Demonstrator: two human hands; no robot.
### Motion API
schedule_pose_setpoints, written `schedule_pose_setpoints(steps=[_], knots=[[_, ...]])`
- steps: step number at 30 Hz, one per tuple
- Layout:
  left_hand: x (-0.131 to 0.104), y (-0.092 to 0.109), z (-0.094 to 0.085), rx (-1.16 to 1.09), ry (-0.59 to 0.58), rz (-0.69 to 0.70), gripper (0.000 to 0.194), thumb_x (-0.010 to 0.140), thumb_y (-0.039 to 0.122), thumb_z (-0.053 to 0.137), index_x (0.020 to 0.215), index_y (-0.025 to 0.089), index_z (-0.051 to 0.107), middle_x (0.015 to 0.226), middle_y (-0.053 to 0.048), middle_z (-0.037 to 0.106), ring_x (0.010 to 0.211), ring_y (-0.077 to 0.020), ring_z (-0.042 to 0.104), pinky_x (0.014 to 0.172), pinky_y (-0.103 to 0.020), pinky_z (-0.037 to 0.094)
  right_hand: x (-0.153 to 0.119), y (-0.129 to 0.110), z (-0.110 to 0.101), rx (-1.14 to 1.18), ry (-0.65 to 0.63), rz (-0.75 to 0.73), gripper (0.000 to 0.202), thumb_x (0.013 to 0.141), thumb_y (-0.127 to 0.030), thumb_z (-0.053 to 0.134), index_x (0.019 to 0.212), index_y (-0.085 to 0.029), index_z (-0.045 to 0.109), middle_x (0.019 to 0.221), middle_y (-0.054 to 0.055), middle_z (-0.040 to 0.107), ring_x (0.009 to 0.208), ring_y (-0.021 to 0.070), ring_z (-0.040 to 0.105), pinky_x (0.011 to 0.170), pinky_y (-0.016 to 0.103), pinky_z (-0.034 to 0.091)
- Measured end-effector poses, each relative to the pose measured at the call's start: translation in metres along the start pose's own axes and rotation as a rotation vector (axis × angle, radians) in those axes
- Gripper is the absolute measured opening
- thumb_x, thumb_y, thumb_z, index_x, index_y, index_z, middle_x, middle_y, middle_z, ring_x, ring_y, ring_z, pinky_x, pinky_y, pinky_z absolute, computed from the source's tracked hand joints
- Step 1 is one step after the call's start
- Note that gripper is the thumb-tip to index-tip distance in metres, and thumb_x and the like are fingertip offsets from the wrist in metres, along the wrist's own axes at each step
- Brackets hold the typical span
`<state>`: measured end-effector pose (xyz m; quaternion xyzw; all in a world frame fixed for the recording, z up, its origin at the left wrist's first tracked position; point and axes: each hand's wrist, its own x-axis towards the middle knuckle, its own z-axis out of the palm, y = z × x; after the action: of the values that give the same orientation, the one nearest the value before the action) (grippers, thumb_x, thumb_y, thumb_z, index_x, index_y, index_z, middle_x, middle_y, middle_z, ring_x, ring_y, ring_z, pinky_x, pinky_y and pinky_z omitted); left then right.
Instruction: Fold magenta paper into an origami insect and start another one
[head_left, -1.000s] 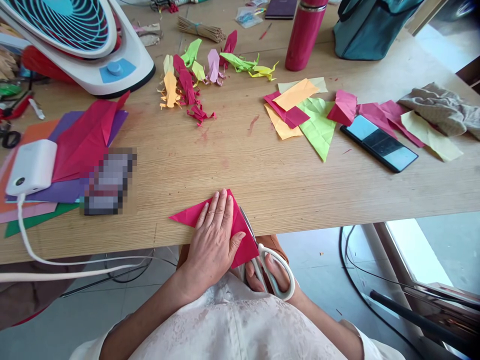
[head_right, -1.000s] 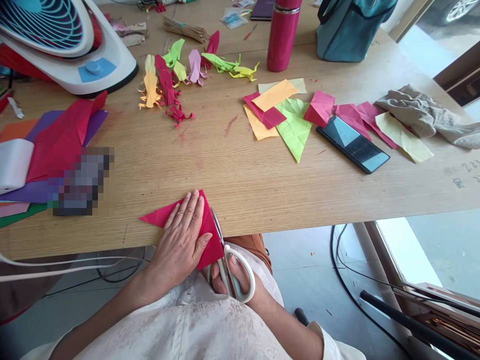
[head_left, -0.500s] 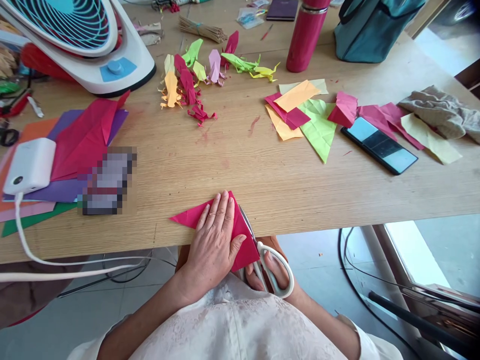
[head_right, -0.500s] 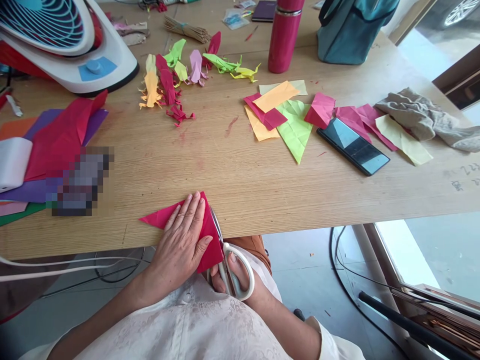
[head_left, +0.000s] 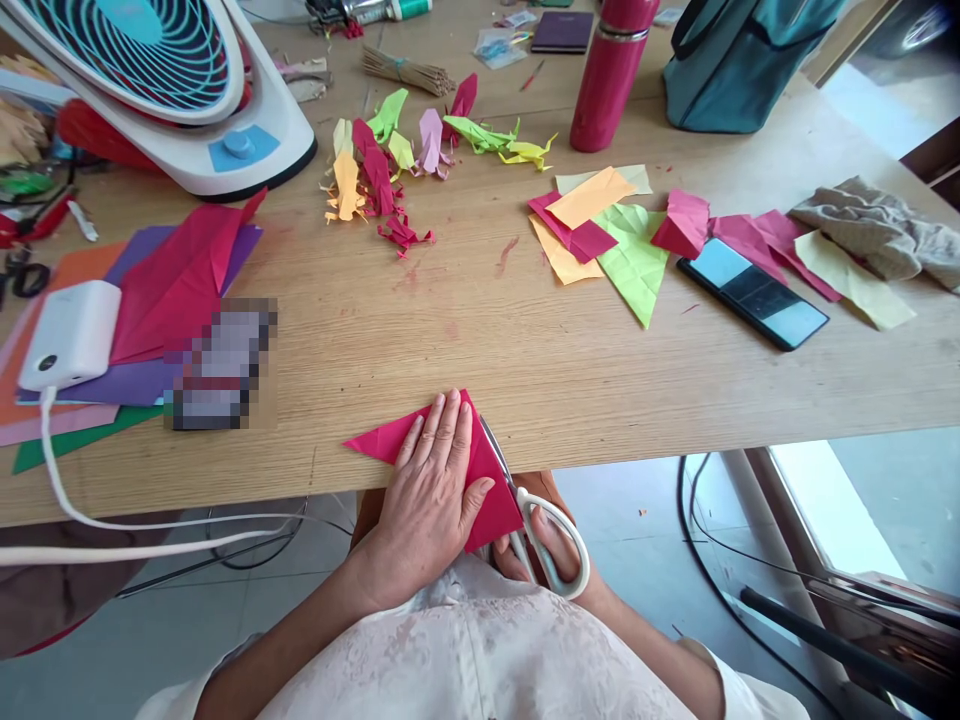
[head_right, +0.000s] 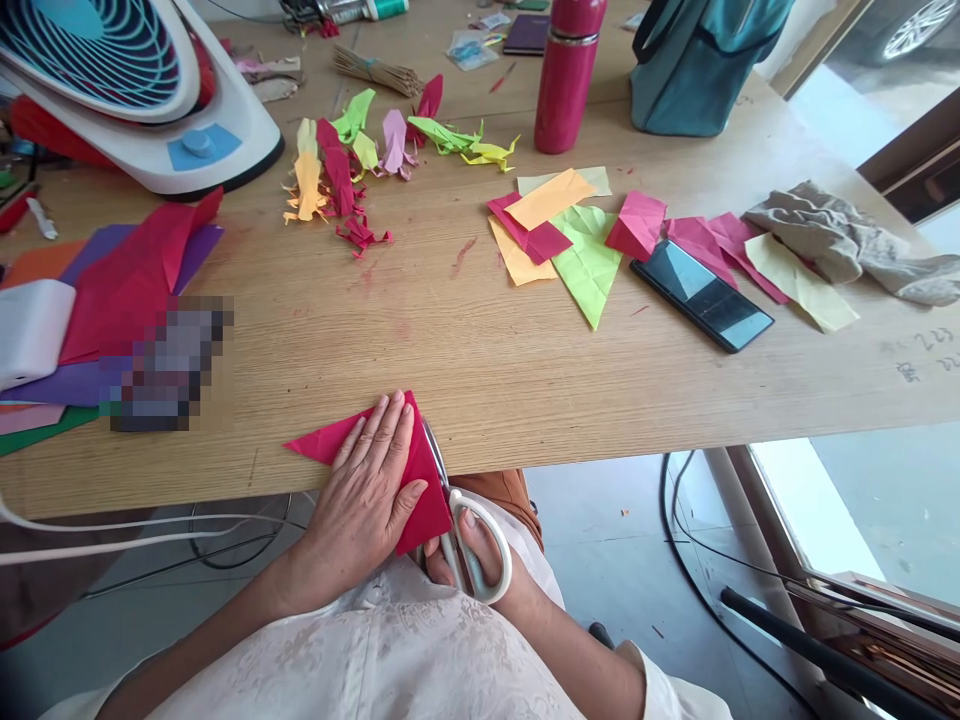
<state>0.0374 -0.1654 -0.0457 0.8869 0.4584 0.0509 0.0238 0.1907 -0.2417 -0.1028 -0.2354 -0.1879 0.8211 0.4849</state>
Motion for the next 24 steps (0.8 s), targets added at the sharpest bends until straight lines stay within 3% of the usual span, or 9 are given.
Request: schedule_pose_setpoints(steps=[5, 11, 17, 24], knots=[[0.000, 0.000, 0.000, -0.004, -0.012, 0.003, 0.068, 0.102, 0.039, 0.035, 0.156, 0.000, 0.020, 0.164, -0.022, 0.022, 0.155, -0.0310, 0.014, 0.122, -0.047, 0.024, 0.004, -0.003, 0.008, 0.040, 0.042, -0.076, 0.049, 0.094, -0.062, 0.049, 0.078, -0.019, 0.066, 0.047, -0.001, 0.047, 0.042, 0.0111, 0.034, 0.048, 0.026, 0.030], [-0.001, -0.001, 0.000, -0.011, -0.021, -0.001, 0.067, 0.102, 0.039, 0.034, 0.157, 0.002, 0.019, 0.165, -0.021, 0.022, 0.155, -0.0306, 0.013, 0.122, -0.047, 0.023, 0.009, -0.006, 0.013, -0.008, 0.062, -0.080, 0.046, 0.093, -0.063, 0.048, 0.079, -0.022, 0.064, 0.047, -0.001, 0.050, 0.039, 0.0128, 0.037, 0.047, 0.028, 0.029], [-0.003, 0.002, -0.001, 0.000, -0.022, 0.008, 0.066, 0.102, 0.038, 0.033, 0.156, 0.002, 0.020, 0.165, -0.020, 0.023, 0.155, -0.0308, 0.014, 0.122, -0.047, 0.024, 0.004, -0.008, 0.014, -0.043, 0.054, 0.022, 0.059, 0.086, -0.074, 0.049, 0.061, -0.022, 0.058, 0.046, -0.001, 0.043, 0.044, 0.0135, 0.036, 0.048, 0.029, 0.027], [-0.007, 0.003, 0.000, -0.014, -0.035, 0.013, 0.071, 0.101, 0.039, 0.037, 0.159, 0.005, 0.014, 0.166, -0.019, 0.021, 0.155, -0.0313, 0.013, 0.122, -0.048, 0.023, -0.001, -0.006, 0.010, -0.131, 0.091, 0.028, 0.065, 0.087, -0.076, 0.044, 0.052, -0.022, 0.056, 0.050, 0.004, 0.046, 0.047, 0.0166, 0.039, 0.045, 0.030, 0.026]])
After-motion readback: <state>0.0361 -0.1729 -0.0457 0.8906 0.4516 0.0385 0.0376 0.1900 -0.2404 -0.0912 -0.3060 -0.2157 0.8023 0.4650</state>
